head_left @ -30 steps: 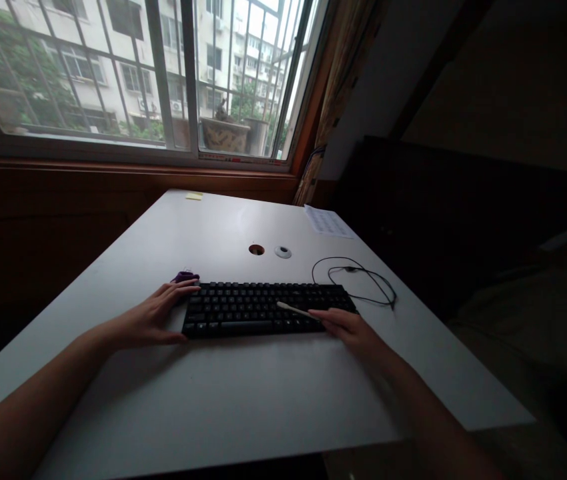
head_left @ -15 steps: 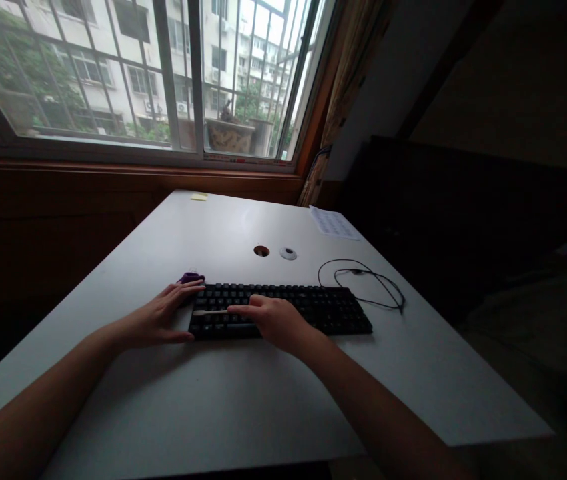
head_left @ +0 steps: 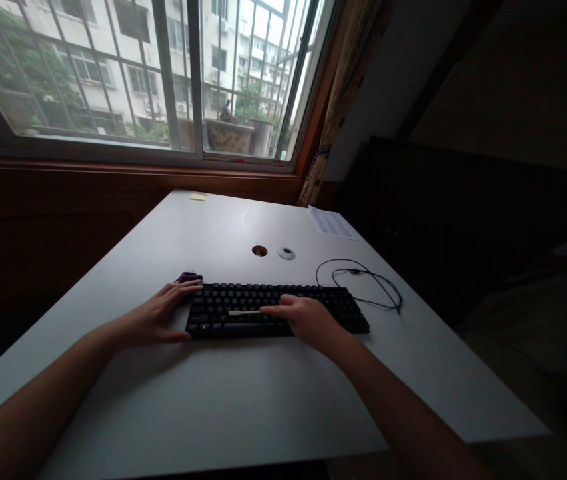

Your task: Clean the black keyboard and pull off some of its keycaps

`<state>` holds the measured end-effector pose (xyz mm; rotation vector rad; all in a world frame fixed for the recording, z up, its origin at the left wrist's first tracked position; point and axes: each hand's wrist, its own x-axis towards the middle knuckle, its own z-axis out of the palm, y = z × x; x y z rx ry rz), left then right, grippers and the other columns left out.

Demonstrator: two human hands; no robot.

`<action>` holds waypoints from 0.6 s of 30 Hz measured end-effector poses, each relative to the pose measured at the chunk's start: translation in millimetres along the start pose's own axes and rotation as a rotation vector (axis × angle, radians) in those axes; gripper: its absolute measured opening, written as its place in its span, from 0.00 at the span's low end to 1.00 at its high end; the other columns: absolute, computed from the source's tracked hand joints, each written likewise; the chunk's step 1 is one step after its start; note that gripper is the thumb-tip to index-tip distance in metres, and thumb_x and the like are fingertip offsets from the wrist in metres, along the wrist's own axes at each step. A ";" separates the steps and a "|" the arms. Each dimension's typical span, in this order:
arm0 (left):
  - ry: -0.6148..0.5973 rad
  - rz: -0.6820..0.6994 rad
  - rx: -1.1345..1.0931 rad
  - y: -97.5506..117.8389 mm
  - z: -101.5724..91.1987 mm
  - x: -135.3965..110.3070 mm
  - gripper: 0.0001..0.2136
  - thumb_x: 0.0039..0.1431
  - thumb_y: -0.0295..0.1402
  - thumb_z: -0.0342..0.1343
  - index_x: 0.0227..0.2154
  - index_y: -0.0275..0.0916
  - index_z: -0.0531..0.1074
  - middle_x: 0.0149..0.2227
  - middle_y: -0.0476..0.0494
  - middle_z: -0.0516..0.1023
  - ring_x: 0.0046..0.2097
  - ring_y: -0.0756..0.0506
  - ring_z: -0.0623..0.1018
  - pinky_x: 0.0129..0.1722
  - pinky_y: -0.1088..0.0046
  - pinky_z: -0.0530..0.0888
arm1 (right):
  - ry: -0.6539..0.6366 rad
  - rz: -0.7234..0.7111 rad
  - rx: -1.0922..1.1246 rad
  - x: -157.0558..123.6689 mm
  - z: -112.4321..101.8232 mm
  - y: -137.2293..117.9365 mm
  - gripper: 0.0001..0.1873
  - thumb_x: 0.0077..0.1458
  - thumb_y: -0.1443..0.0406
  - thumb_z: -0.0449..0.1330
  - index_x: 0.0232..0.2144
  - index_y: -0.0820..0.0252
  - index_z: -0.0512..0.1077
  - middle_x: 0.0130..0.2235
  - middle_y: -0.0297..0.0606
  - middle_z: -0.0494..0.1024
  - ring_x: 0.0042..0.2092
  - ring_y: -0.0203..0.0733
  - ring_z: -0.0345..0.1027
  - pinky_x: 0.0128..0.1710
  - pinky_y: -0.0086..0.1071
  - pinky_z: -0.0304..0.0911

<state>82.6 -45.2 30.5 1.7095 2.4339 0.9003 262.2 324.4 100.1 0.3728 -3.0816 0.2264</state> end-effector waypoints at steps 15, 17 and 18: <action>0.010 0.010 -0.014 -7.3 3.4 -1.3 0.45 0.59 0.42 0.70 0.74 0.51 0.52 0.71 0.33 0.60 0.70 0.28 0.62 0.66 0.37 0.66 | -0.017 0.154 -0.060 -60.5 -22.2 73.0 0.35 0.59 0.78 0.53 0.57 0.38 0.79 0.40 0.34 0.78 0.34 0.34 0.69 0.35 0.27 0.57; 0.016 0.013 -0.018 -6.8 3.0 -1.3 0.45 0.58 0.42 0.70 0.74 0.51 0.52 0.71 0.33 0.61 0.70 0.28 0.63 0.66 0.37 0.66 | -0.013 0.178 -0.066 -67.5 -23.8 81.8 0.34 0.60 0.77 0.53 0.56 0.37 0.79 0.39 0.34 0.78 0.34 0.34 0.69 0.35 0.27 0.57; 0.021 0.014 -0.020 -6.5 2.7 -1.4 0.45 0.58 0.42 0.70 0.74 0.51 0.53 0.71 0.33 0.61 0.70 0.28 0.63 0.66 0.37 0.66 | -0.011 0.189 -0.069 -71.1 -24.5 86.0 0.33 0.60 0.76 0.53 0.56 0.37 0.80 0.39 0.34 0.78 0.34 0.34 0.69 0.35 0.27 0.57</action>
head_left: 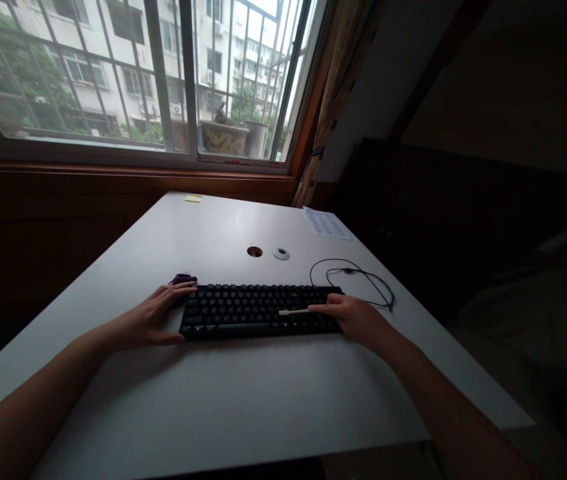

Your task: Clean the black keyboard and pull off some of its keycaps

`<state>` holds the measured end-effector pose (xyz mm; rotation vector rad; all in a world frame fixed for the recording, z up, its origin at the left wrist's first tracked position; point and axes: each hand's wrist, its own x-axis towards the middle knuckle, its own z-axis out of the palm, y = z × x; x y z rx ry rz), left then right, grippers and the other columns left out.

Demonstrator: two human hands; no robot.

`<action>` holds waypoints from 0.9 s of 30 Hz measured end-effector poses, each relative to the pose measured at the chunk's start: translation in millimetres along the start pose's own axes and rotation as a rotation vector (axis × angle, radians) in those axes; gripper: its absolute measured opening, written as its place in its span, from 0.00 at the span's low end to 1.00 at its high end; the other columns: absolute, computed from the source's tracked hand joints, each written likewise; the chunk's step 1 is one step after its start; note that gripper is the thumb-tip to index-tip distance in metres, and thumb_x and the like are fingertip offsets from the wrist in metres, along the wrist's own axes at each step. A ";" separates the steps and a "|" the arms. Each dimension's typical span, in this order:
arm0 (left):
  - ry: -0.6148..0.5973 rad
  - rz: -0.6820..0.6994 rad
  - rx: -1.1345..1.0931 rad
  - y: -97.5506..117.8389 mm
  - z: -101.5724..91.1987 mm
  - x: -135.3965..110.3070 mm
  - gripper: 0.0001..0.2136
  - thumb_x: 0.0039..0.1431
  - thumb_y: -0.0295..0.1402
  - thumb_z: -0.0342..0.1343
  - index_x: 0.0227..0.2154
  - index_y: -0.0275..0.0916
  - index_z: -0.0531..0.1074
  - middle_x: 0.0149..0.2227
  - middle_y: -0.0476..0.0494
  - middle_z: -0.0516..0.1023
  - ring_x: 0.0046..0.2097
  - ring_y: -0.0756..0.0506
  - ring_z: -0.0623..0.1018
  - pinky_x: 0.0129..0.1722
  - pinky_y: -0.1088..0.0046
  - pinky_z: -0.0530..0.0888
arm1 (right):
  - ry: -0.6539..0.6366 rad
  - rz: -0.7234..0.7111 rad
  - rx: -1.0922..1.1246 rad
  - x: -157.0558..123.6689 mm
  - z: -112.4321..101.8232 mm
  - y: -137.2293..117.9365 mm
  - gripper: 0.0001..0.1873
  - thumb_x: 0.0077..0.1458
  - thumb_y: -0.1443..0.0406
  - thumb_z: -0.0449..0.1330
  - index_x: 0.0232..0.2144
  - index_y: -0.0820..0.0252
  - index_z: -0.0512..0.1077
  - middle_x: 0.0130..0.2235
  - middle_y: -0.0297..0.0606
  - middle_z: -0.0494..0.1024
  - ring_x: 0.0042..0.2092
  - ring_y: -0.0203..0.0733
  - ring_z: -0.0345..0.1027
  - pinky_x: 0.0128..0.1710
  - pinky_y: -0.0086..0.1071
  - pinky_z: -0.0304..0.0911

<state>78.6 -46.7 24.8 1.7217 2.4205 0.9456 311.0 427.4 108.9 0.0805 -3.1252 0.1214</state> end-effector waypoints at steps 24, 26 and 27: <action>0.013 0.000 0.000 -1.8 -0.5 -0.5 0.44 0.58 0.44 0.70 0.74 0.51 0.54 0.71 0.32 0.62 0.69 0.26 0.65 0.65 0.36 0.66 | 0.125 0.189 0.363 -57.0 2.4 91.1 0.29 0.55 0.71 0.50 0.51 0.52 0.84 0.34 0.38 0.75 0.37 0.43 0.70 0.42 0.36 0.66; 0.012 0.000 -0.001 -0.5 -1.0 0.2 0.44 0.58 0.44 0.69 0.74 0.51 0.54 0.70 0.32 0.62 0.69 0.26 0.65 0.65 0.36 0.66 | 0.111 0.226 0.354 -58.8 1.9 95.2 0.29 0.54 0.71 0.50 0.51 0.53 0.84 0.34 0.38 0.75 0.36 0.43 0.70 0.41 0.36 0.66; 0.011 -0.003 -0.003 0.2 -1.2 0.6 0.44 0.58 0.43 0.69 0.74 0.52 0.54 0.70 0.32 0.62 0.69 0.27 0.65 0.65 0.36 0.66 | 0.107 0.244 0.348 -59.9 1.4 97.1 0.29 0.54 0.70 0.51 0.50 0.53 0.84 0.33 0.38 0.76 0.36 0.43 0.70 0.41 0.36 0.66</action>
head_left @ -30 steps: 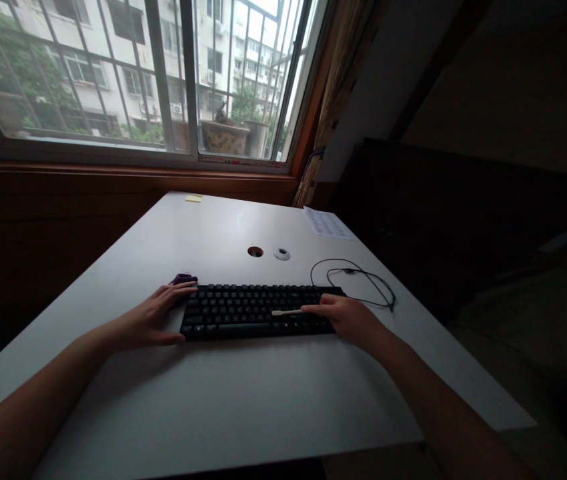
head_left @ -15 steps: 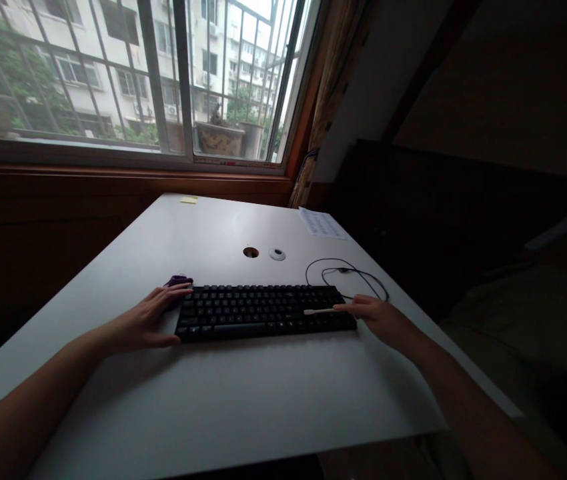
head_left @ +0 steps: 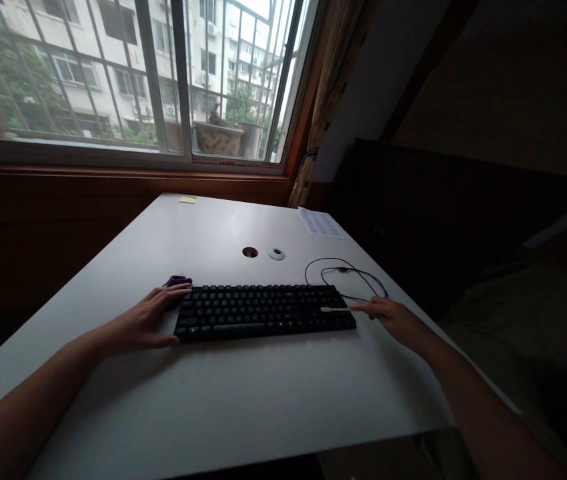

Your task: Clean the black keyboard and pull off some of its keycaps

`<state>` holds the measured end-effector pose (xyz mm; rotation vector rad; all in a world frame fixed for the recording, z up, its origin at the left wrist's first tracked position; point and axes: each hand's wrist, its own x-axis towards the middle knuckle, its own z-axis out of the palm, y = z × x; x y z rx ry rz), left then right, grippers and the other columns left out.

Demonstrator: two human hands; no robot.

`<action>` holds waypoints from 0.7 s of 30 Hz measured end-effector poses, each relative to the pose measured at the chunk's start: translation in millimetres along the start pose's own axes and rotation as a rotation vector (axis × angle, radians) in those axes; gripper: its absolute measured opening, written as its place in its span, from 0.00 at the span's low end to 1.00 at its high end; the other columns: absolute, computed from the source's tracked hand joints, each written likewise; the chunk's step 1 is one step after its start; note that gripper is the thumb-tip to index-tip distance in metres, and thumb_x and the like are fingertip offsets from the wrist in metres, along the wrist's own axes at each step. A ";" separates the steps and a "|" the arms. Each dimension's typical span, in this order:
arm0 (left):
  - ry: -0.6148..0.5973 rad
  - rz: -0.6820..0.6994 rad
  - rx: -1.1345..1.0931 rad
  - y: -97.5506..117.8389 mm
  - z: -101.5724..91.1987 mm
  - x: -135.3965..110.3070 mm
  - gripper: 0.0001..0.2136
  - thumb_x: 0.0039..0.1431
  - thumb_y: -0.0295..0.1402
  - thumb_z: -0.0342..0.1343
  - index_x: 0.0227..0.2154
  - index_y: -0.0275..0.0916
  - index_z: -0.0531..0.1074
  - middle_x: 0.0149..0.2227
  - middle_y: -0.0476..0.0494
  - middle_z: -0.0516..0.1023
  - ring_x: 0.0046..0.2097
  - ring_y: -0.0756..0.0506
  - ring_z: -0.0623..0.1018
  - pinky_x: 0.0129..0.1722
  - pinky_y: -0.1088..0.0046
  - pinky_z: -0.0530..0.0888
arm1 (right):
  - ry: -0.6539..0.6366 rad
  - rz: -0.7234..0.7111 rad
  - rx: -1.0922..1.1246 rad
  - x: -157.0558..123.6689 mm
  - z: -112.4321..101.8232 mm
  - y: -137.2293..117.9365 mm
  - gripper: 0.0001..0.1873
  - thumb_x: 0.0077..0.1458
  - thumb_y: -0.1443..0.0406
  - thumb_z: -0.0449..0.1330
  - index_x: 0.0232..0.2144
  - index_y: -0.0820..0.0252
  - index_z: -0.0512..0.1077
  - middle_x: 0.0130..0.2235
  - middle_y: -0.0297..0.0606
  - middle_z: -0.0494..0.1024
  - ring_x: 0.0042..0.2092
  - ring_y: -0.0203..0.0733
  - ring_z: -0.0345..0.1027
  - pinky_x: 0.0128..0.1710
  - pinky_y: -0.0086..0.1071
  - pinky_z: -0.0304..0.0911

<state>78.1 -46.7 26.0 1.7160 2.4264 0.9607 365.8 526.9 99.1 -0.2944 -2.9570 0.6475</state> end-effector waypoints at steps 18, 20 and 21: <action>0.011 0.010 -0.009 -1.1 2.4 0.3 0.45 0.58 0.43 0.70 0.74 0.52 0.53 0.70 0.32 0.62 0.69 0.27 0.64 0.66 0.37 0.66 | 0.090 0.151 -0.091 -21.7 -40.8 58.6 0.28 0.48 0.66 0.53 0.46 0.53 0.86 0.34 0.44 0.78 0.38 0.50 0.72 0.45 0.43 0.68; 0.007 0.007 -0.008 -0.4 2.0 0.6 0.45 0.58 0.43 0.70 0.74 0.51 0.52 0.70 0.32 0.62 0.69 0.27 0.65 0.65 0.37 0.66 | 0.136 0.155 -0.041 -22.1 -37.3 53.1 0.26 0.51 0.65 0.54 0.47 0.54 0.86 0.35 0.44 0.78 0.39 0.50 0.73 0.45 0.42 0.68; 0.002 0.003 -0.005 0.0 1.7 0.8 0.45 0.58 0.43 0.70 0.74 0.51 0.52 0.71 0.32 0.62 0.69 0.27 0.64 0.66 0.37 0.66 | 0.153 0.147 -0.018 -20.4 -32.9 47.5 0.26 0.53 0.64 0.54 0.49 0.53 0.85 0.36 0.44 0.79 0.40 0.49 0.73 0.45 0.41 0.68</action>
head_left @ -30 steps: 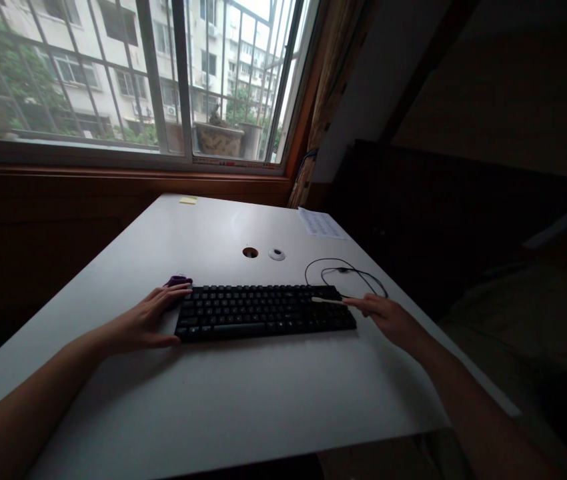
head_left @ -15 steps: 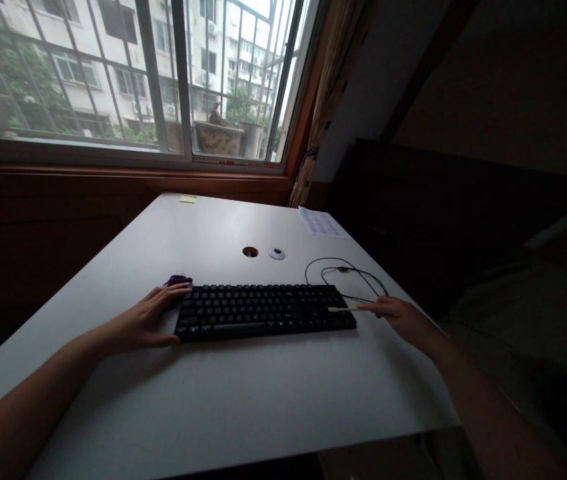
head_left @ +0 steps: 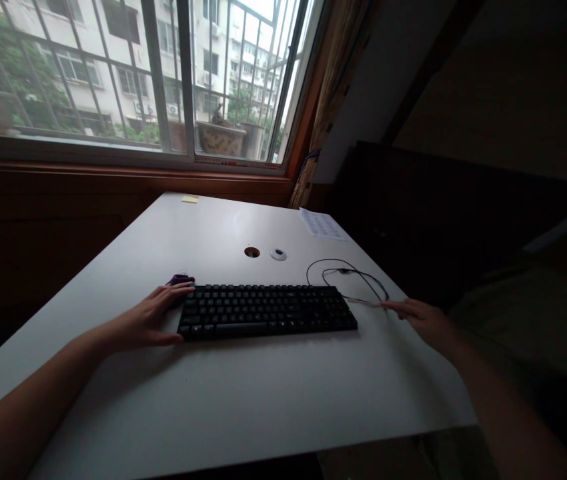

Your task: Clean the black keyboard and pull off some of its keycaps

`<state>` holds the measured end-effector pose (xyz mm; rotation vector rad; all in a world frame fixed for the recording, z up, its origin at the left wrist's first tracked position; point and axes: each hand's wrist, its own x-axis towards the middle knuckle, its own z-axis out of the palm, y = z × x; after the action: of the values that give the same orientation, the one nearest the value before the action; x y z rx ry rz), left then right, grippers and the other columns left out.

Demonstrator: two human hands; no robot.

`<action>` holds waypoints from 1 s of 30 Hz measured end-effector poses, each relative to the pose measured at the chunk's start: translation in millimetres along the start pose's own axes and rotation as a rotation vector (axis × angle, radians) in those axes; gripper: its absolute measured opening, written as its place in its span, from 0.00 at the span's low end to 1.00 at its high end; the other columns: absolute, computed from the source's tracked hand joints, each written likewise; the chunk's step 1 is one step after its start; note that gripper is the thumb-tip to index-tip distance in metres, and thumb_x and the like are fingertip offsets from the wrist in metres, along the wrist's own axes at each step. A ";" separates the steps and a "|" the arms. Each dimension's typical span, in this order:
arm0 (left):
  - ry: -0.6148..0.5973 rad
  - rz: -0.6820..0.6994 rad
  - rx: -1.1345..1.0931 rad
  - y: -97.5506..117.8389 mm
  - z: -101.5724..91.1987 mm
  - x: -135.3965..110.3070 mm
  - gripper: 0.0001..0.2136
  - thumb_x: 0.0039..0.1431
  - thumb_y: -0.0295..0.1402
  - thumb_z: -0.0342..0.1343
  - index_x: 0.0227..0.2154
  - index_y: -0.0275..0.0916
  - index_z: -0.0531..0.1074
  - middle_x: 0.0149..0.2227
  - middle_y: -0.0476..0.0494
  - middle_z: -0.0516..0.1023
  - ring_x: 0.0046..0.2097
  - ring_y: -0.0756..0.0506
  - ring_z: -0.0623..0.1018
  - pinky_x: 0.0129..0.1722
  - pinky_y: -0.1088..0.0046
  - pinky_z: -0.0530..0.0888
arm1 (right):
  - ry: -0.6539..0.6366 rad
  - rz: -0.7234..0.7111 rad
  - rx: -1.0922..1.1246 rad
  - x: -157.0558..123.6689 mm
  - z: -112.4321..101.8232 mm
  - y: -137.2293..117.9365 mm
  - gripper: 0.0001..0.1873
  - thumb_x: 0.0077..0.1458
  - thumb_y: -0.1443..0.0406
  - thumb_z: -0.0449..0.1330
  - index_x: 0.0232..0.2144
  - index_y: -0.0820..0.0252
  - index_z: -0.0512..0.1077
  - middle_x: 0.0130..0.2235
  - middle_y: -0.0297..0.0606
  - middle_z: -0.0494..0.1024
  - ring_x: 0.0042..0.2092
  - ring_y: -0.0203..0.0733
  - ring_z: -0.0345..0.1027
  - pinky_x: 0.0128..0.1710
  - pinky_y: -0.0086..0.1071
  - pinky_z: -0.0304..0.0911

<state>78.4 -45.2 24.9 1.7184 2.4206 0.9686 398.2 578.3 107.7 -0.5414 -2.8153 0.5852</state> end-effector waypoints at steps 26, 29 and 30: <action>-0.010 -0.002 -0.002 11.7 -5.3 2.6 0.44 0.60 0.44 0.69 0.73 0.50 0.51 0.70 0.31 0.62 0.69 0.27 0.64 0.68 0.39 0.63 | -0.269 -0.713 -0.193 53.7 170.4 -316.7 0.33 0.62 0.75 0.54 0.60 0.35 0.76 0.44 0.35 0.81 0.35 0.36 0.68 0.34 0.30 0.56; -0.013 -0.020 -0.013 10.7 -4.6 2.0 0.44 0.59 0.45 0.69 0.73 0.50 0.51 0.69 0.32 0.63 0.69 0.27 0.64 0.68 0.39 0.63 | -0.268 -0.677 -0.209 54.0 160.2 -302.8 0.35 0.60 0.76 0.55 0.60 0.33 0.76 0.43 0.34 0.81 0.35 0.35 0.69 0.33 0.30 0.55; -0.016 -0.023 -0.015 10.1 -4.3 1.8 0.45 0.59 0.45 0.69 0.73 0.50 0.51 0.69 0.32 0.63 0.69 0.27 0.64 0.68 0.38 0.63 | -0.271 -0.668 -0.215 53.8 156.4 -297.5 0.35 0.59 0.76 0.55 0.60 0.33 0.76 0.43 0.34 0.81 0.35 0.35 0.69 0.33 0.29 0.55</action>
<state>84.7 -43.6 33.9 1.6830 2.4118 0.9634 213.6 292.4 99.4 0.4844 -3.0571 0.2290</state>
